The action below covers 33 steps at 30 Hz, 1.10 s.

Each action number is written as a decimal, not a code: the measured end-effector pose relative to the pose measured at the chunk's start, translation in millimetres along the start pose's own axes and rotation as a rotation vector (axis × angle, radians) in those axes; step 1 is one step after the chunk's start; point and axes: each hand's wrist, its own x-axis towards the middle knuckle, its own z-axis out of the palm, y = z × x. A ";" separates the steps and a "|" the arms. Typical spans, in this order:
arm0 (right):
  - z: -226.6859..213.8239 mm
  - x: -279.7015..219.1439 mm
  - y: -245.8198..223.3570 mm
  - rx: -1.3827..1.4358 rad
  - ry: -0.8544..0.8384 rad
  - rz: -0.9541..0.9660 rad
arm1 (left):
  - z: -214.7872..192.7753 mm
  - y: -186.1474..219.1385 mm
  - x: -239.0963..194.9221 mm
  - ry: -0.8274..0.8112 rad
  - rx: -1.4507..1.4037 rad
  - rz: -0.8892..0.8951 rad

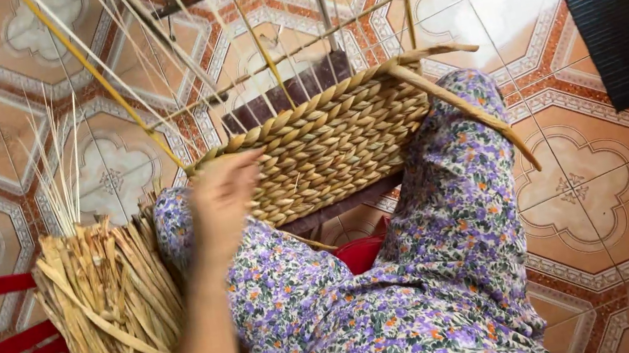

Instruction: The person sits on the floor weaving a water hyacinth basket, threading and tightening woven strands around the basket body and bending flexible strips over the rim. They briefly use scissors to trim a strip and pull new strands from a pile beside them.

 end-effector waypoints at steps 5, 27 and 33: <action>59.3 9.9 87.1 -0.277 -0.143 0.005 | 169.0 1.8 76.9 -0.079 0.136 0.241; 129.6 39.6 136.6 -0.818 -0.470 0.056 | 202.5 -4.7 118.4 -0.113 0.065 0.476; 128.1 12.2 110.2 -0.965 -0.114 -0.194 | 224.9 -18.8 149.1 -0.141 0.246 0.201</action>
